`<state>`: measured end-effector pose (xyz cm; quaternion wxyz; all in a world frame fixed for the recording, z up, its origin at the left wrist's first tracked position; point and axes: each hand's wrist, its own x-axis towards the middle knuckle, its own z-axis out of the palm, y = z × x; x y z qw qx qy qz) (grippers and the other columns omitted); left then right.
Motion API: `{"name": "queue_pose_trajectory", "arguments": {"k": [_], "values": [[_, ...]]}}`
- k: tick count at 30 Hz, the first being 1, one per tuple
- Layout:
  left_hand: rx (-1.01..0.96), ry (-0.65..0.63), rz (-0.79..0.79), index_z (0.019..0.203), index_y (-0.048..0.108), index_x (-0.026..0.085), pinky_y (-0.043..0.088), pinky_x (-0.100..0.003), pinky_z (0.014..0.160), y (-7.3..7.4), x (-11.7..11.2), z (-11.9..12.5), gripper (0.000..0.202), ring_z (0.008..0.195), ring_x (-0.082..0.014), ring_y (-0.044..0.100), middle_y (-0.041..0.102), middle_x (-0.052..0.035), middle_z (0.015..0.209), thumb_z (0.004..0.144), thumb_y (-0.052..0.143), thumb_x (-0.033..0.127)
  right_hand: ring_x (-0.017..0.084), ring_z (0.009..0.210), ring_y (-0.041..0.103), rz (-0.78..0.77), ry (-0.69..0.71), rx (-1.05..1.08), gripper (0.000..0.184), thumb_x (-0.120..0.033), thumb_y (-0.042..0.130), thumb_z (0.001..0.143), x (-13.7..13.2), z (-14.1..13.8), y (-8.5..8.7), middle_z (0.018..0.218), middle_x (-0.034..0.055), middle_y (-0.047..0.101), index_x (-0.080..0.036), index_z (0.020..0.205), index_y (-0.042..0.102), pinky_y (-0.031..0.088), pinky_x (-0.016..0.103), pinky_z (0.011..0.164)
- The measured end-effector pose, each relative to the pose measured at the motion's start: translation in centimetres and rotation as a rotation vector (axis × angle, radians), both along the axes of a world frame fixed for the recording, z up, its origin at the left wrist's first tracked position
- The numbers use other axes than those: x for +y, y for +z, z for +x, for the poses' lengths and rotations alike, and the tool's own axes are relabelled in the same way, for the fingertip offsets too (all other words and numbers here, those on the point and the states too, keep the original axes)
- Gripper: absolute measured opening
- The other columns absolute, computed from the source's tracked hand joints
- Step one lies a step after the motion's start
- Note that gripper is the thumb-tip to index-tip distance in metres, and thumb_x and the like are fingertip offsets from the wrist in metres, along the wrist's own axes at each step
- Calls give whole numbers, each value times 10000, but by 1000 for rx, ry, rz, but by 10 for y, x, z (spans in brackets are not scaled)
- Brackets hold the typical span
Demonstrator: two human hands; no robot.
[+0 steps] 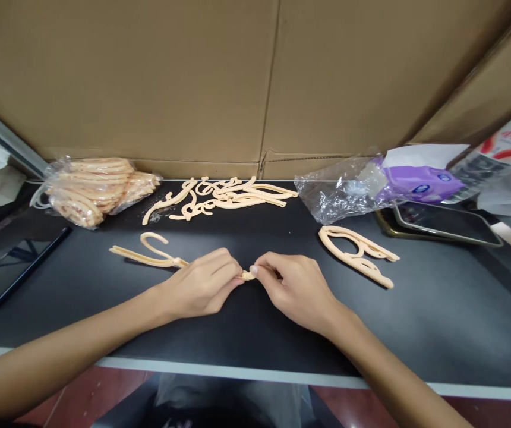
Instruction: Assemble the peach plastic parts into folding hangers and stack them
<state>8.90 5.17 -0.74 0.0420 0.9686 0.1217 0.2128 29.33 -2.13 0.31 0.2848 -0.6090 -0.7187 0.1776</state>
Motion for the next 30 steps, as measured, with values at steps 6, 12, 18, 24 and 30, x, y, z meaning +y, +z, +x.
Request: {"name": "queue_pose_trajectory", "arguments": {"k": [6, 12, 18, 24, 30], "values": [[-73, -50, -98, 813, 561, 139, 509, -301, 706, 0, 0, 1, 248, 740, -165, 546, 632, -77, 803, 1008, 412, 170, 105, 523, 558, 159, 118, -57, 215, -248, 524, 956, -1, 5, -3, 641, -25, 682, -206, 827, 690, 389, 247, 545], [-77, -90, -140, 827, 560, 158, 513, -315, 750, 1, 0, -1, 236, 739, -167, 566, 632, -64, 784, 1008, 410, 183, 97, 466, 517, 483, 203, -149, 175, -178, 551, 944, -3, 5, -7, 615, -17, 688, -198, 824, 677, 370, 264, 527], [-115, 45, -401, 944, 578, 162, 491, -271, 694, 11, 1, -3, 121, 729, -147, 595, 652, -34, 817, 985, 479, 218, 101, 486, 528, 495, 204, -217, 133, -170, 565, 941, -2, 8, -10, 659, -17, 707, -196, 853, 660, 375, 278, 549], [116, 74, -548, 923, 721, 189, 482, -255, 756, 28, 11, -5, 173, 845, -154, 660, 722, -18, 888, 944, 550, 185, 111, 523, 582, 554, 244, -310, 94, -151, 585, 931, -2, 9, -13, 664, -20, 698, -187, 868, 645, 379, 293, 565], [17, 53, -456, 812, 741, 163, 466, -247, 681, 17, 8, -3, 256, 724, -142, 628, 685, -24, 737, 943, 523, 132, 113, 538, 620, 666, 264, -425, 84, -121, 611, 915, -5, 5, -10, 681, -9, 720, -182, 866, 644, 401, 301, 564]]}}
